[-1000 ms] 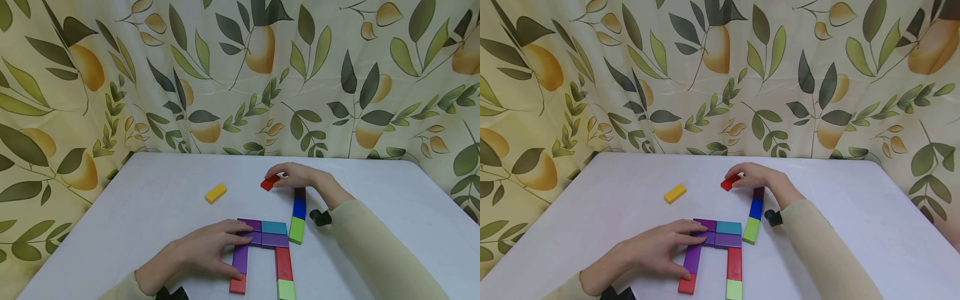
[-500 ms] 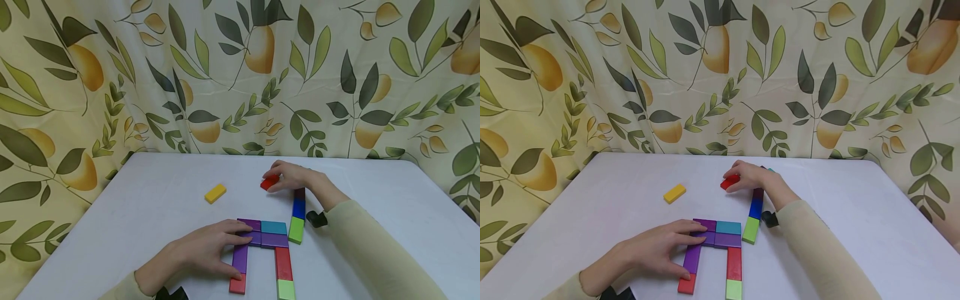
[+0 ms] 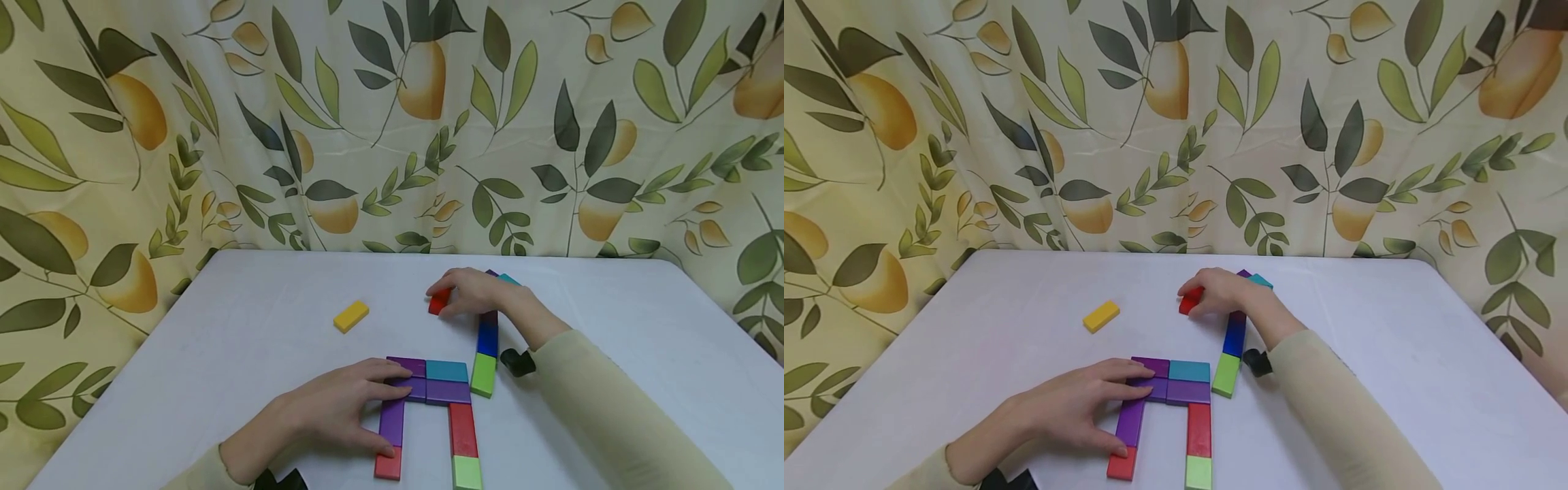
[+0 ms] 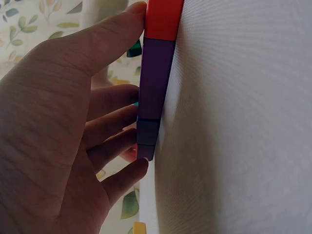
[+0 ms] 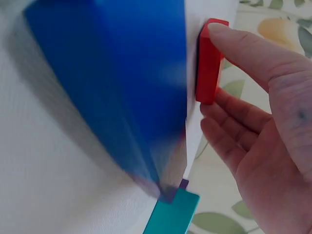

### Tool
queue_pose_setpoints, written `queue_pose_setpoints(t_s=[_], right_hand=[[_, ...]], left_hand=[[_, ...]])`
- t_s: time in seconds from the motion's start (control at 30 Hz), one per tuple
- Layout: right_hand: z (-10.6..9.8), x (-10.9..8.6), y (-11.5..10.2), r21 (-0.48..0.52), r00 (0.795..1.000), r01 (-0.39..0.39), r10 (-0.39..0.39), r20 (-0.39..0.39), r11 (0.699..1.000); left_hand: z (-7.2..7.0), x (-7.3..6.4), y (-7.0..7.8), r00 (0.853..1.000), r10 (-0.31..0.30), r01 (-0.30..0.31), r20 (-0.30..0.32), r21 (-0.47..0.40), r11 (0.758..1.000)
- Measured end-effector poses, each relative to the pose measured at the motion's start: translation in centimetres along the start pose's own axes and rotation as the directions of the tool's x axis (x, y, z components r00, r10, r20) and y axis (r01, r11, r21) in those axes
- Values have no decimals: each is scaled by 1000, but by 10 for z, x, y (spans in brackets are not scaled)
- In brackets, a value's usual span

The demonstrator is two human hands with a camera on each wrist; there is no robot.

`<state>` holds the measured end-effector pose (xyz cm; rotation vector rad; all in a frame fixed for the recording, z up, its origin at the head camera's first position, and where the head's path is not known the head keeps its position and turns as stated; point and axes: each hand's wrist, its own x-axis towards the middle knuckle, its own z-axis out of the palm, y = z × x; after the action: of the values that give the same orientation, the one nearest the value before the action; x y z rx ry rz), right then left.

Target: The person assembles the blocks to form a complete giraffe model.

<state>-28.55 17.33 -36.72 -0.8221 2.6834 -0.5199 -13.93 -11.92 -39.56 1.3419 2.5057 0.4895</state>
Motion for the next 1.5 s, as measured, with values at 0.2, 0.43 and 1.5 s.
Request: queue_pose_setpoints(t_s=[0.2,0.43,1.5], right_hand=[[-9,-5,14,21,997,-10,12,-70,1000],[-19,-10,29,-1,990,-34,33,-135,999],[-23,-24,51,-11,993,-76,75,-93,997]], left_hand=[[-1,-2,0,1000,0,0,-4,1,1000],[-1,-2,0,1000,2,-2,0,-5,1000],[1,-1,0,1000,11,-11,-16,2,1000]])
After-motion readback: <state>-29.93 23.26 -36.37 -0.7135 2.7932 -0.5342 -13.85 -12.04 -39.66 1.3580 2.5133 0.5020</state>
